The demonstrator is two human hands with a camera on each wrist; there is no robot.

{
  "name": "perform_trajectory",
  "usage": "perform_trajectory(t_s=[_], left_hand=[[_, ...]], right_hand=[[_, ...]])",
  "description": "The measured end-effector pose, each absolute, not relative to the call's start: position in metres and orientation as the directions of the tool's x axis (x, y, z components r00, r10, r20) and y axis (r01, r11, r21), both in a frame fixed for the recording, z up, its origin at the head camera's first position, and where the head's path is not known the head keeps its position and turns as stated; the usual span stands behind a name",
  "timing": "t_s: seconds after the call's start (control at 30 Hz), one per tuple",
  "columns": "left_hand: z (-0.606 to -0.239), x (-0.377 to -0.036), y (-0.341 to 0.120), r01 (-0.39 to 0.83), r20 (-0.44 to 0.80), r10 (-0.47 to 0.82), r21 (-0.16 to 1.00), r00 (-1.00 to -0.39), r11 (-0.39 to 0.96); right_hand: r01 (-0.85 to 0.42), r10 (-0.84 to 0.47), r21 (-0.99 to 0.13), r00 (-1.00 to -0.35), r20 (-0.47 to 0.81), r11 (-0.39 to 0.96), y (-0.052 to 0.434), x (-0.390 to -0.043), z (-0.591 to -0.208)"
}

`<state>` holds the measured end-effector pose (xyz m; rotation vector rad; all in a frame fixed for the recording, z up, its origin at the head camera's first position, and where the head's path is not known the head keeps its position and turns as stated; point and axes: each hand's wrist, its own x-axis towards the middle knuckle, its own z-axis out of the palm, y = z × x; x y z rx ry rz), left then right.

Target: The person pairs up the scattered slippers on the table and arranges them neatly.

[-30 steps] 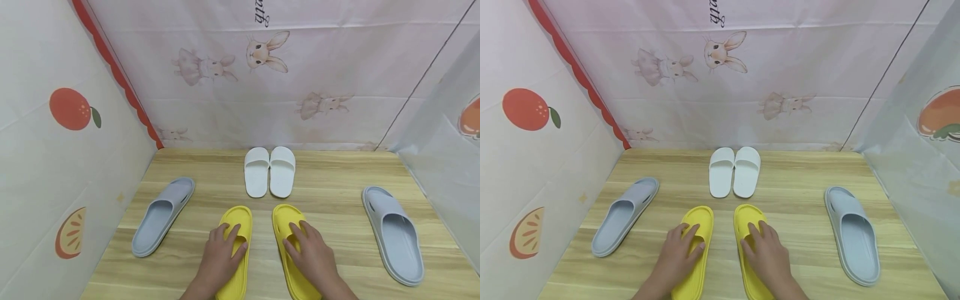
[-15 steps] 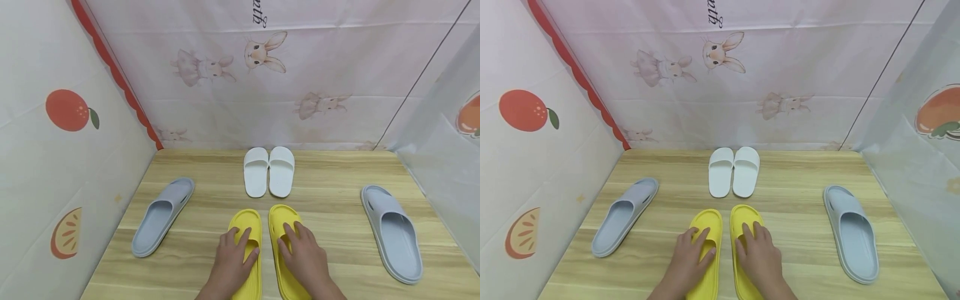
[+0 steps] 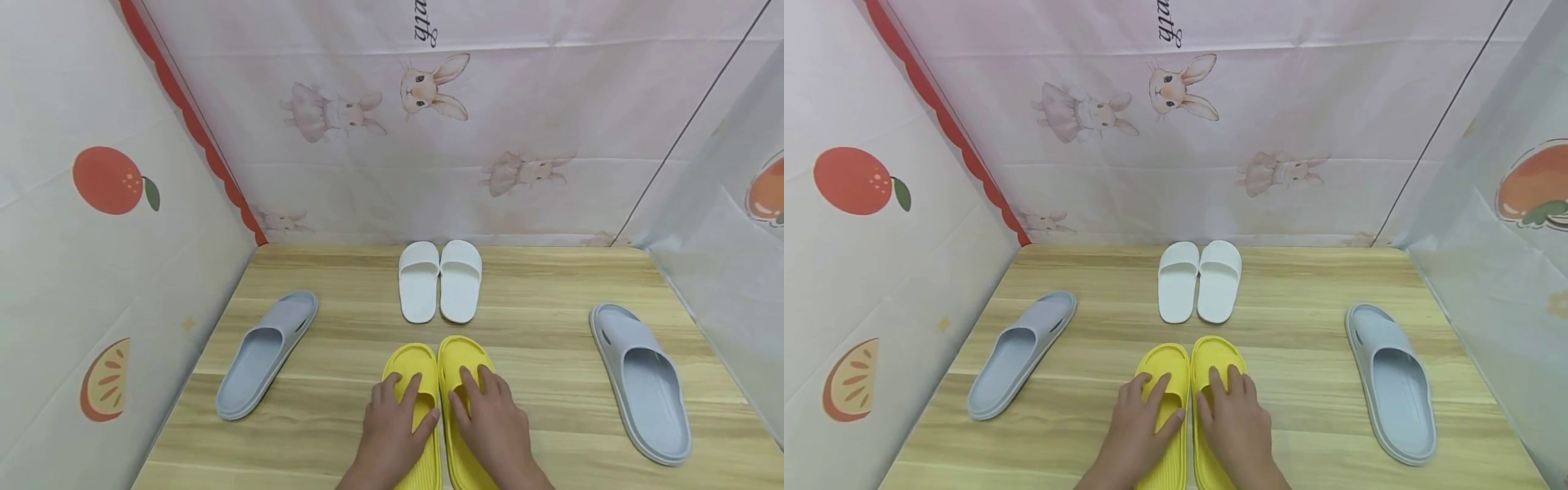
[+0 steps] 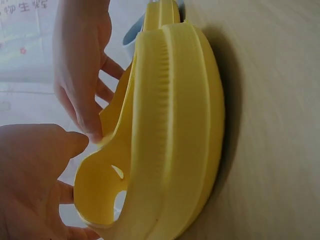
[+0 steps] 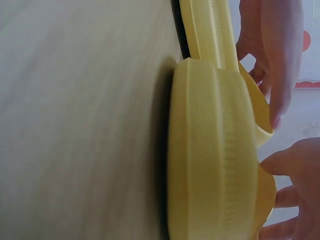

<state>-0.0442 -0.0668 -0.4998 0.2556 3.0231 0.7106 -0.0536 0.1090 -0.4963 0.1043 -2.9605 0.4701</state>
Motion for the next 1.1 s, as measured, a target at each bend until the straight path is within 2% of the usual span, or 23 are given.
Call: perform_trajectory(t_s=[0.43,0.73,1.1], left_hand=[[-0.493,-0.039,-0.049,0.167,0.011,0.182,0.448,-0.983,0.878],[-0.490,-0.044,-0.028,0.188,-0.032,0.234,0.493,-0.972,0.850],[-0.494,-0.052,0.005,0.225,-0.075,0.309,0.527,-0.948,0.820]], right_hand=[[-0.078,-0.014,-0.298,-0.977,0.211,0.951,0.113,-0.048,-0.496],[0.011,0.053,-0.340,-0.992,0.115,0.940,0.135,-0.047,-0.490],[0.068,0.103,-0.363,-0.992,0.077,0.929,0.170,-0.050,-0.489]])
